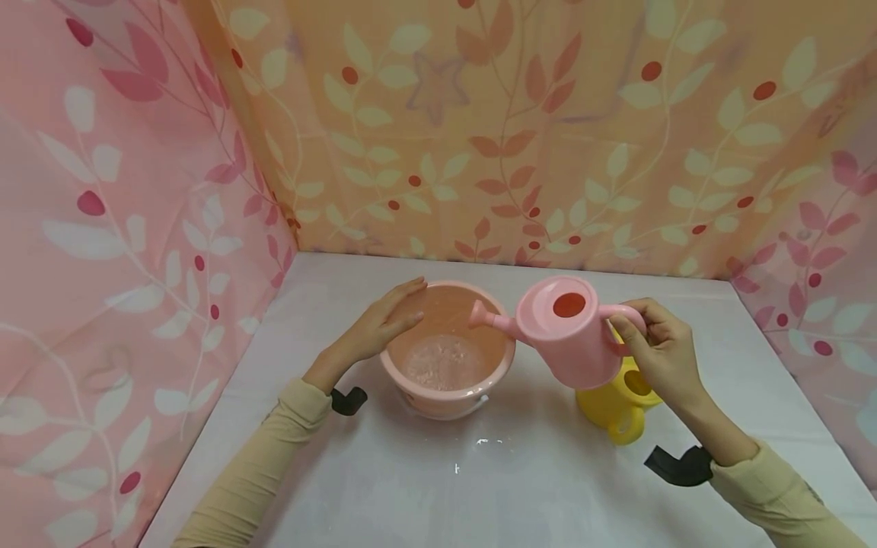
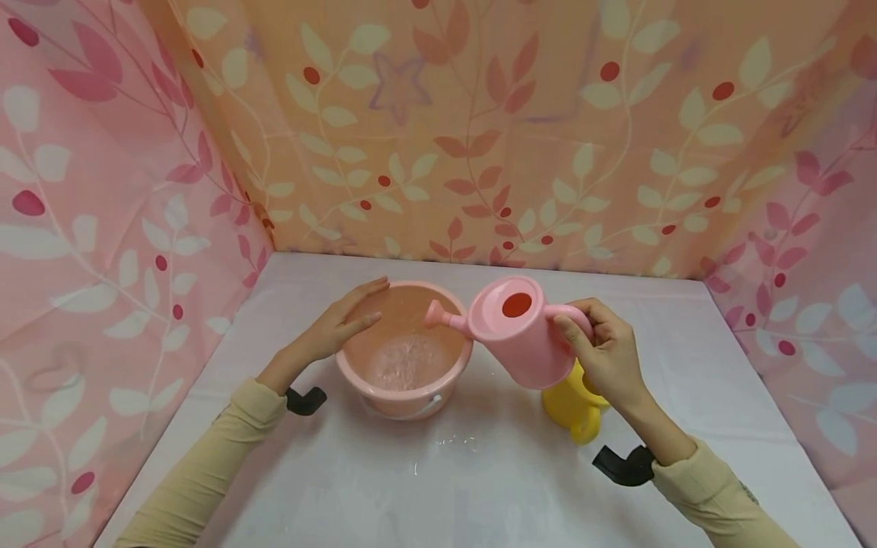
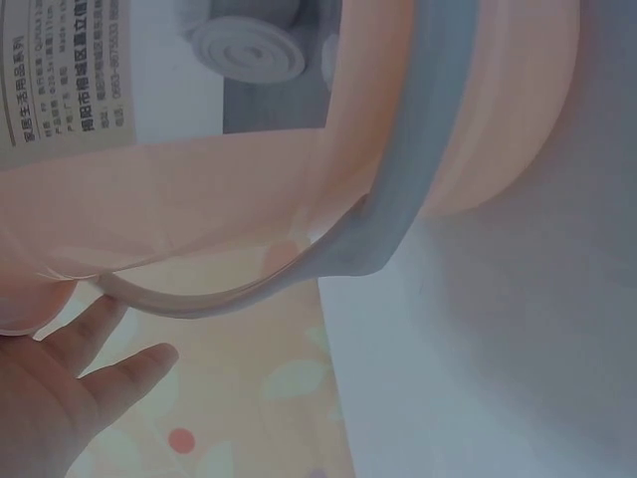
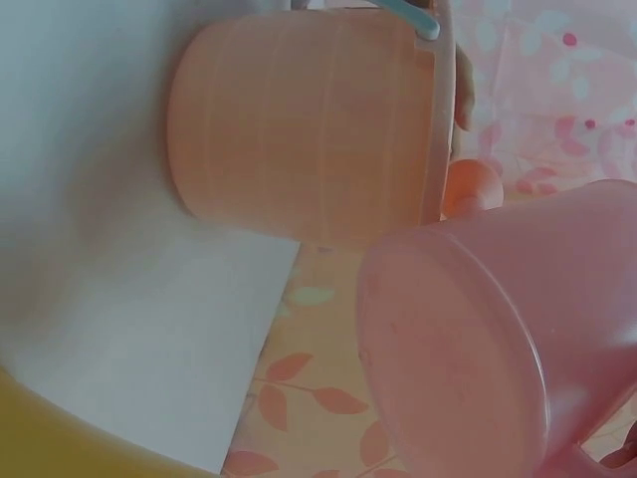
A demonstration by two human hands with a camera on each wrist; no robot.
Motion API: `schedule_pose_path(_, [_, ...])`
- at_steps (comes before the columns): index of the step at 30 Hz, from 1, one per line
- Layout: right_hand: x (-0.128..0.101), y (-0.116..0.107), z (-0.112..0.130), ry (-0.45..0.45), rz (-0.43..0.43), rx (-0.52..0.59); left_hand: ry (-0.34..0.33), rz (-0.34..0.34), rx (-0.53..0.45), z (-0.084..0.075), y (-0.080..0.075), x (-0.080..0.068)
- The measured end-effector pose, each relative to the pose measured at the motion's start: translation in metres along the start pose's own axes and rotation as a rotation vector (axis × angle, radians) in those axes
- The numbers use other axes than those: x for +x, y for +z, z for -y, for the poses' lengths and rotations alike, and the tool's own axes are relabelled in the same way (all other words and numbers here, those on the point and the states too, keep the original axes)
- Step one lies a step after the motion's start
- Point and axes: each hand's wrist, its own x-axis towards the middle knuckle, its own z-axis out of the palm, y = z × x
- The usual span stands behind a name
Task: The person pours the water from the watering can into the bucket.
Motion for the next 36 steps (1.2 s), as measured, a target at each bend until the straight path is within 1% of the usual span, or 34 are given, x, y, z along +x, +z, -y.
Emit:
schedule_pose_path(9, [-0.0021,-0.0002,0.0,0.016,-0.017,-0.011,-0.005,0.007,-0.013,-0.0025,0.0001,0.0004])
schedule_pose_path(16, [0.0003,-0.0005,0.0003,-0.004,-0.001,-0.005,-0.008,0.003,-0.011,-0.0016,-0.0001,0.0005])
schedule_pose_path(24, [0.0017,-0.0004,0.0013,-0.006,0.008,-0.006,-0.001,0.001,-0.015,-0.0021,-0.0005,0.0011])
schedule_pose_path(31, [0.0032,0.0001,0.0024,-0.006,0.015,-0.003,-0.017,-0.005,-0.03,-0.0037,-0.0004,0.0015])
schedule_pose_path(36, [0.0035,0.0007,0.0042,0.006,0.001,0.006,-0.027,0.001,-0.026,-0.0026,-0.0003,0.0019])
